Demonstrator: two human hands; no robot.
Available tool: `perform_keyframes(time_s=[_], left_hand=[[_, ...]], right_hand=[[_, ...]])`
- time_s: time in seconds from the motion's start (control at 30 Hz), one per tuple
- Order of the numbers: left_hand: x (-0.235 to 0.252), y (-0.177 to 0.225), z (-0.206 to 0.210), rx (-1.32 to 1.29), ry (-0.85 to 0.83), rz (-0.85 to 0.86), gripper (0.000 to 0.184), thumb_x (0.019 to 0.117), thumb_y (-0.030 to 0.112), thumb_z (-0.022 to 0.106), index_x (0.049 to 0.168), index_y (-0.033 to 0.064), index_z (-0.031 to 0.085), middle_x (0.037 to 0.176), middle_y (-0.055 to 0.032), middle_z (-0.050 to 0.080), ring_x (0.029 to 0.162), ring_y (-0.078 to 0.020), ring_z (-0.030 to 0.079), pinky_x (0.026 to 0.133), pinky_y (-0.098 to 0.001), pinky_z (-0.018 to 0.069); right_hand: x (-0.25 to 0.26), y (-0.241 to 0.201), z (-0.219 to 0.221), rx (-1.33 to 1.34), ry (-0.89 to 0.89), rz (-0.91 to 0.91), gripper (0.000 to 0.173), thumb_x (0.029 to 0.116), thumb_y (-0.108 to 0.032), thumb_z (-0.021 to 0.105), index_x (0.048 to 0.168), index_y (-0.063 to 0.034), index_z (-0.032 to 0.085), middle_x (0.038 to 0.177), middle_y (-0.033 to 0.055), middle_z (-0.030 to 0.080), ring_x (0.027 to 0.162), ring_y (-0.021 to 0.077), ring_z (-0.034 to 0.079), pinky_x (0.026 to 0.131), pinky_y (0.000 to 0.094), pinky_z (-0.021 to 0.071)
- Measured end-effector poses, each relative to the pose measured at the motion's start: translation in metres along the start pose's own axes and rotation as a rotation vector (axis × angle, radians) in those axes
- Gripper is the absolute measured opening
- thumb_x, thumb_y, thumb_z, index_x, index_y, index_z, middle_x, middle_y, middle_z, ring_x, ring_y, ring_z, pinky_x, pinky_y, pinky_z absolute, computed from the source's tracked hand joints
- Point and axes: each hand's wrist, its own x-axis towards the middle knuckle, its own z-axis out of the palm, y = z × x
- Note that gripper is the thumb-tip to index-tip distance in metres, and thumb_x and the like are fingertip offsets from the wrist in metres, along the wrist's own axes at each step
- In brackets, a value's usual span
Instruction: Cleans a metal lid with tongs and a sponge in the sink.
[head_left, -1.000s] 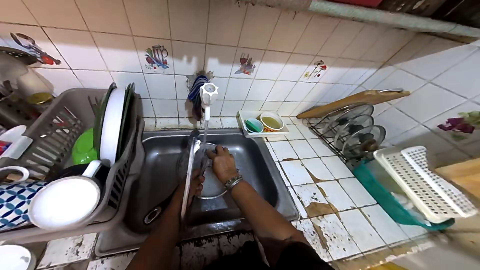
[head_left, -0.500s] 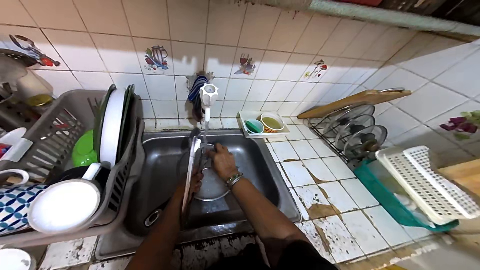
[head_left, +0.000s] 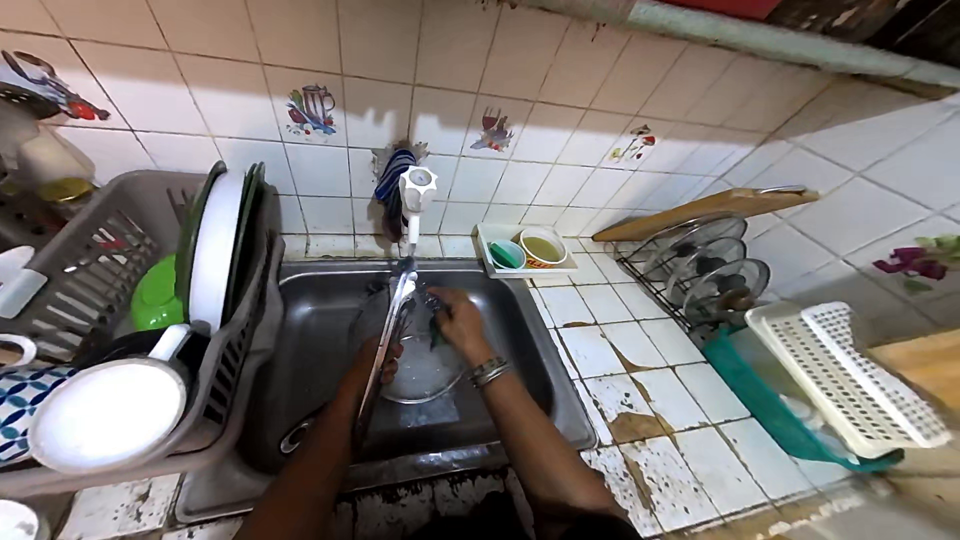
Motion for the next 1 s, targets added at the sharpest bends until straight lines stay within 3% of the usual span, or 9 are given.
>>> perform_keyframes(time_s=[0.17,0.33,0.43,0.57,0.63,0.7,0.77,0.9,1.0], left_hand=[[-0.005,-0.005,0.000,0.029,-0.029,-0.001,0.031,0.1077,0.004,0.041,0.138,-0.0003,0.043,0.077,0.0022,0.048,0.049,-0.0015,0.040,0.044,-0.0161,0.0367],[-0.012,-0.004,-0.004,0.025,-0.011,0.034,0.034,0.1080,0.003,0.040,0.142,-0.0008,0.041,0.079,0.0021,0.049,0.051,-0.0008,0.040,0.045,-0.0155,0.0358],[-0.018,-0.007,-0.002,0.013,-0.030,-0.012,0.026,0.1086,0.004,0.040,0.134,0.0006,0.045,0.075,0.0040,0.049,0.049,0.0007,0.040,0.044,-0.0139,0.0360],[-0.018,-0.001,0.004,-0.259,-0.097,-0.025,0.030,0.1094,0.003,0.035,0.139,0.0030,0.043,0.083,0.0029,0.056,0.047,0.0031,0.041,0.042,-0.0103,0.0366],[-0.014,-0.001,0.004,-0.479,-0.221,-0.025,0.031,0.1087,0.003,0.031,0.135,0.0064,0.046,0.085,0.0027,0.061,0.046,0.0044,0.045,0.042,-0.0083,0.0404],[-0.012,-0.001,0.005,-0.627,-0.310,-0.033,0.033,0.1082,0.003,0.029,0.136,0.0068,0.047,0.087,0.0011,0.063,0.046,0.0036,0.048,0.042,-0.0088,0.0431],[-0.013,-0.001,0.005,-0.687,-0.353,-0.022,0.034,0.1072,0.003,0.029,0.136,0.0069,0.048,0.085,0.0013,0.063,0.046,0.0031,0.049,0.043,-0.0091,0.0446],[-0.012,-0.007,0.000,-0.804,-0.400,-0.028,0.035,0.1058,0.003,0.029,0.137,0.0047,0.046,0.085,0.0008,0.063,0.047,0.0021,0.052,0.044,-0.0098,0.0468],[-0.010,-0.013,0.002,-0.906,-0.496,-0.063,0.032,0.1050,0.005,0.031,0.132,0.0050,0.048,0.081,0.0014,0.062,0.047,0.0009,0.054,0.044,-0.0102,0.0483]], right_hand=[[-0.019,-0.017,0.031,-0.353,-0.078,-0.179,0.049,0.0946,-0.009,0.057,0.138,-0.0297,0.066,0.134,0.0201,0.061,0.118,0.0429,0.061,0.086,0.0590,0.0531],[-0.025,-0.029,0.038,-0.297,-0.107,-0.156,0.045,0.0957,-0.011,0.056,0.138,-0.0227,0.066,0.138,0.0202,0.059,0.120,0.0419,0.061,0.088,0.0588,0.0535],[-0.010,-0.017,0.025,-0.286,-0.116,-0.054,0.042,0.0996,-0.016,0.053,0.140,-0.0211,0.064,0.137,0.0186,0.061,0.123,0.0408,0.060,0.092,0.0596,0.0518],[0.017,0.012,0.022,0.430,0.081,0.150,0.035,0.0996,-0.008,0.056,0.133,-0.0079,0.067,0.130,0.0184,0.066,0.119,0.0285,0.063,0.102,0.0480,0.0504],[0.013,0.008,0.025,0.965,0.096,0.328,0.035,0.1027,-0.004,0.049,0.134,-0.0058,0.063,0.116,0.0153,0.067,0.097,0.0203,0.064,0.083,0.0383,0.0540],[0.007,0.004,0.024,1.418,0.054,0.508,0.034,0.1060,-0.016,0.041,0.133,-0.0106,0.060,0.095,0.0113,0.067,0.072,0.0188,0.064,0.059,0.0345,0.0545],[0.001,0.006,0.026,1.684,0.026,0.542,0.034,0.1081,-0.027,0.037,0.126,-0.0103,0.060,0.087,0.0114,0.068,0.065,0.0199,0.066,0.051,0.0334,0.0548],[-0.001,0.006,0.025,1.428,0.144,0.394,0.039,0.1012,-0.005,0.042,0.137,-0.0064,0.058,0.106,0.0131,0.067,0.084,0.0187,0.065,0.069,0.0346,0.0555],[-0.001,-0.002,0.035,1.232,0.262,0.293,0.038,0.1020,-0.006,0.046,0.138,-0.0046,0.058,0.116,0.0151,0.065,0.094,0.0187,0.065,0.079,0.0362,0.0554]])
